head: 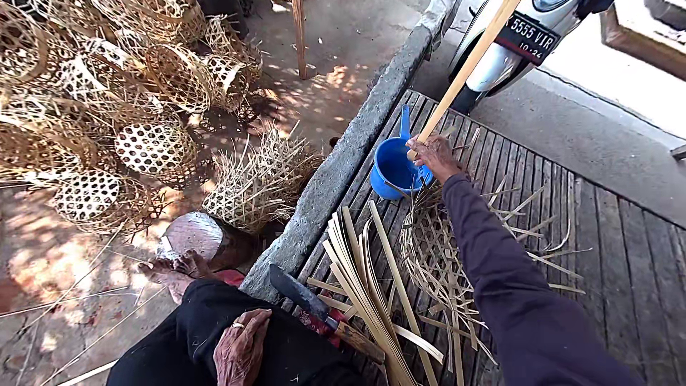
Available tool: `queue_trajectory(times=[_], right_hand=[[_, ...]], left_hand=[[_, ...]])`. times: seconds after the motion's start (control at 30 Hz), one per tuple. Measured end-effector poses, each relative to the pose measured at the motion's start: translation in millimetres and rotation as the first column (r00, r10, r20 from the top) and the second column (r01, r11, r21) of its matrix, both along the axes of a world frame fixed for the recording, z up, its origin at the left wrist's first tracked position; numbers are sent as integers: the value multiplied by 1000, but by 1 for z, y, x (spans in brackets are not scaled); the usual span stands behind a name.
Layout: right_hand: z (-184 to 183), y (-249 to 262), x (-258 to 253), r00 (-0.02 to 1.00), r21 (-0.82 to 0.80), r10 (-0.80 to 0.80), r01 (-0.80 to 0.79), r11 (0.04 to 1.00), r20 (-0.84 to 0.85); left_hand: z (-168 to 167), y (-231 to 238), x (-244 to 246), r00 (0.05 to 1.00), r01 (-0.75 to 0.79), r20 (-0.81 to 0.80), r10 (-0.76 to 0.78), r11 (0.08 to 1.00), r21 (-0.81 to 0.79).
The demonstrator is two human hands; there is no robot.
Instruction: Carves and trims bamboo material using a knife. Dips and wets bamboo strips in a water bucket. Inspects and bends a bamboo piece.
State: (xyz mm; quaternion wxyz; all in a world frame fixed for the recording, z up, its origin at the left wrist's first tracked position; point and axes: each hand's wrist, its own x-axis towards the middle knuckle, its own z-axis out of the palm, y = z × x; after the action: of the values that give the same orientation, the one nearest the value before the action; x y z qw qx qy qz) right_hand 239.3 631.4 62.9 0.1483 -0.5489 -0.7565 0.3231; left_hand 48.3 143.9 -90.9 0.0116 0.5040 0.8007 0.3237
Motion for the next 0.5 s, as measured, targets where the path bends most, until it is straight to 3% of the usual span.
queue_trajectory(times=[0.07, 0.17, 0.23, 0.37, 0.5], right_hand=[[-18, 7, -8, 999, -45, 17, -15, 999, 47], [-33, 5, -32, 959, 3, 131, -136, 991, 250], [-43, 1, -47, 924, -37, 135, -130, 991, 357], [-68, -3, -58, 904, -152, 68, -3, 988, 421], [-93, 6, -53, 909, -236, 88, 11, 972, 408]], left_hand=[[3, 1, 1, 1000, 5, 3, -5, 1000, 1], [23, 5, 6, 994, 19, 105, -10, 997, -80], [20, 2, 1, 993, 38, 119, -26, 994, -100], [-34, -12, -29, 981, 46, 193, -28, 995, -89], [-15, -8, -15, 990, 30, 140, -18, 996, -84]])
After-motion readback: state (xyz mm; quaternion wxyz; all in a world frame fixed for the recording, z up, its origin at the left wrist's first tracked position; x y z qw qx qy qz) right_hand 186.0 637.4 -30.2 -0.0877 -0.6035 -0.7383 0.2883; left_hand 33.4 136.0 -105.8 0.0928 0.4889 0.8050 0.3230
